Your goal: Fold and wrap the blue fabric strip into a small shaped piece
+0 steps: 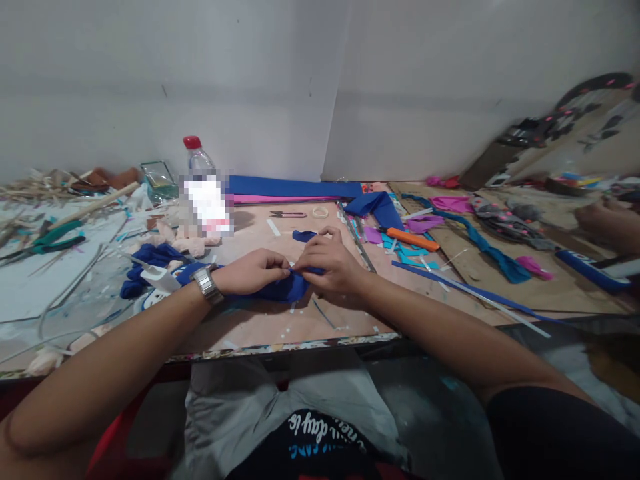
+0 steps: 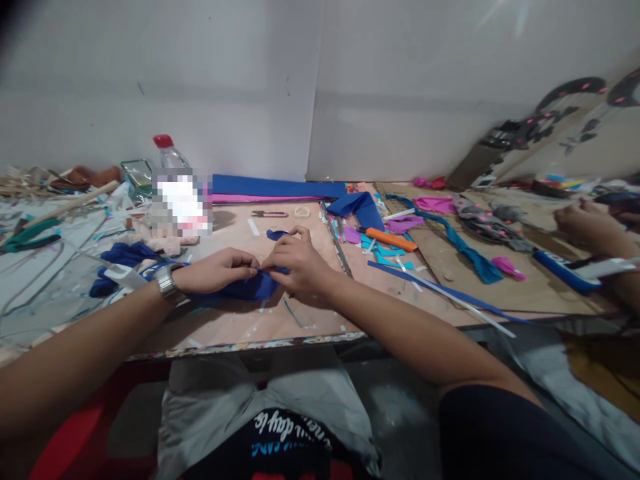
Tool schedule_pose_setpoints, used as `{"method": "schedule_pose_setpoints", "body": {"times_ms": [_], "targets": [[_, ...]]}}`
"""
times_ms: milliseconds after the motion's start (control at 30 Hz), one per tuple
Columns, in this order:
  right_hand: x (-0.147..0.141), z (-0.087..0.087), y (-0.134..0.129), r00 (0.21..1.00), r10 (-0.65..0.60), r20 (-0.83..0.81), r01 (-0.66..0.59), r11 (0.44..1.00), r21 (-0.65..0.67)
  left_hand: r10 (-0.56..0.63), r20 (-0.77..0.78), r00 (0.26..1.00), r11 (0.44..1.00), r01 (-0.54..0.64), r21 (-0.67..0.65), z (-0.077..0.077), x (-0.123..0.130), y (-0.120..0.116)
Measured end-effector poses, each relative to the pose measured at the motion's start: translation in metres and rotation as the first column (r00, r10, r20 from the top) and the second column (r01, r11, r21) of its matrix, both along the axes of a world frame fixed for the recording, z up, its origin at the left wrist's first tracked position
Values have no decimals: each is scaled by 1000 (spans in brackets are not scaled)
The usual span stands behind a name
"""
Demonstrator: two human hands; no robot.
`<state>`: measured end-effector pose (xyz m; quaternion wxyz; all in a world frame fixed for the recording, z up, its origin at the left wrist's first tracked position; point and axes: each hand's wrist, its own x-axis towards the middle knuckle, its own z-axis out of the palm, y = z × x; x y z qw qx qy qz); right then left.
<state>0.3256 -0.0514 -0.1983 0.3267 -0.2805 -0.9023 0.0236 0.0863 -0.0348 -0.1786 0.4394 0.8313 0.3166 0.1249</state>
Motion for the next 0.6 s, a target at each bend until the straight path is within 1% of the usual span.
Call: {"method": "schedule_pose_setpoints", "body": {"times_ms": [100,233,433,600], "targets": [[-1,1,0,1000,6,1,-6,1000,14,24,16,1000,1000,-24,15,0,1,0],[-2,2,-2,1000,-16,7,16,1000,-26,47,18,999,998,-48,27,-3,1,1],[-3,3,-3,999,-38,28,40,997,-59,73,0,997,984,-72,162,-3,2,-3],[-3,4,-4,999,-48,19,49,998,-46,60,32,998,974,-65,215,-3,2,-4]]}}
